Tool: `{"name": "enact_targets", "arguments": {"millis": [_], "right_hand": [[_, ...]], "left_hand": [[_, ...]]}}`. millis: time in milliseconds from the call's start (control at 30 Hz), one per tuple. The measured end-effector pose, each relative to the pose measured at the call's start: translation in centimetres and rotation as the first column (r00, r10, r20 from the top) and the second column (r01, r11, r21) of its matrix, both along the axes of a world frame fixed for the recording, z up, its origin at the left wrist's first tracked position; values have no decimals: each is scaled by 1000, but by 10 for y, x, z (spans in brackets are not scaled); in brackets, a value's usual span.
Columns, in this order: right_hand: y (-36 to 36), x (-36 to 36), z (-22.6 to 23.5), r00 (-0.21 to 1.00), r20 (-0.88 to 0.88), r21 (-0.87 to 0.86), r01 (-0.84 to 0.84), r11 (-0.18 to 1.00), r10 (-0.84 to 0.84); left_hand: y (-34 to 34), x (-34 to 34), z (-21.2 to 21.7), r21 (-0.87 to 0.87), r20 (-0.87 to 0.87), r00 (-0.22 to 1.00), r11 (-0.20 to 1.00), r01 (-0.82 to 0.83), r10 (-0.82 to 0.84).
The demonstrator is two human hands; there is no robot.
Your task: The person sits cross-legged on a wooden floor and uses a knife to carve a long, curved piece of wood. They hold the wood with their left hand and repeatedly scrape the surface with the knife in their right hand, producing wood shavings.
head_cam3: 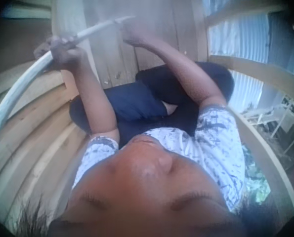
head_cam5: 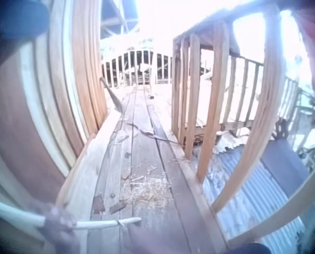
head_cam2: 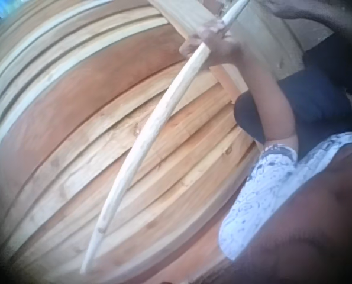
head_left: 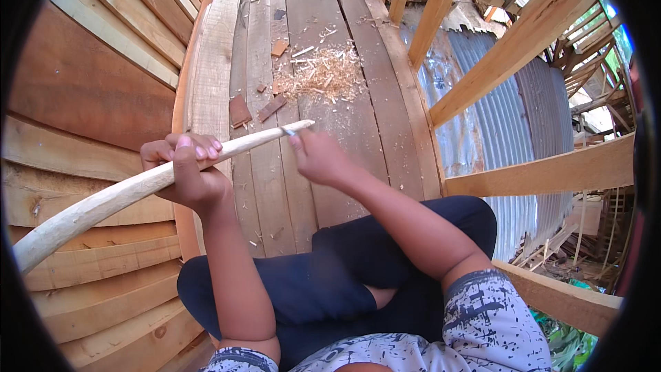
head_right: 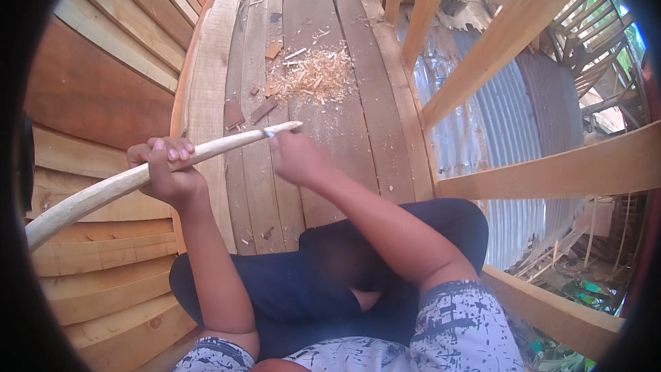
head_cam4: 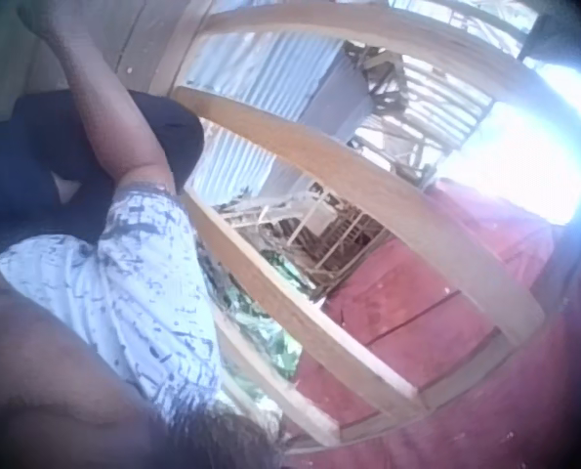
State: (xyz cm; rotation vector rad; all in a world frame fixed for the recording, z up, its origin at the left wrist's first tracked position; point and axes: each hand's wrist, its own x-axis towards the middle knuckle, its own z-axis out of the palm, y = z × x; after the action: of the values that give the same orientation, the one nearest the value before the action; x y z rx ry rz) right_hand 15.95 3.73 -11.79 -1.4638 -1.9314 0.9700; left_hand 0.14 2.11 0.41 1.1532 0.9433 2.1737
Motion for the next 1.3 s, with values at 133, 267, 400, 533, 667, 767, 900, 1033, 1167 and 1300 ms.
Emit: {"name": "enact_targets", "arguments": {"millis": [133,267,400,533,667,767,900,1033,1167,1300], "right_hand": [[1,7,-34,990,-74,-66,117,991,-122],[14,11,-23,993,111,-94,-29,995,40],[9,23,-48,999,14,-108,53,993,-52],[0,1,-2,999,33,-22,-13,1000,13],[11,16,-28,998,41,-113,57,992,-52],[16,16,-23,994,106,-108,9,994,3],[15,39,-61,985,172,-149,54,987,-28],[6,21,-15,981,192,-122,10,993,14],[20,28,-51,989,118,-211,113,971,-89],[12,16,-9,998,45,-149,-35,988,42]], "left_hand": [[1,10,1,-27,30,999,1000,-12,13],[1,1,0,5,9,1000,1000,9,-9],[1,11,-1,-6,6,1000,1000,23,-23],[-3,5,2,-14,-15,1000,1000,-1,1],[0,13,4,-6,-21,999,1000,27,-27],[-3,5,1,8,-35,997,997,72,-71],[0,17,3,5,-17,996,996,87,-87],[-3,1,2,18,-69,991,993,114,-112],[-2,11,1,8,-50,991,992,125,-125],[-1,4,1,22,-73,990,992,124,-122]]}}
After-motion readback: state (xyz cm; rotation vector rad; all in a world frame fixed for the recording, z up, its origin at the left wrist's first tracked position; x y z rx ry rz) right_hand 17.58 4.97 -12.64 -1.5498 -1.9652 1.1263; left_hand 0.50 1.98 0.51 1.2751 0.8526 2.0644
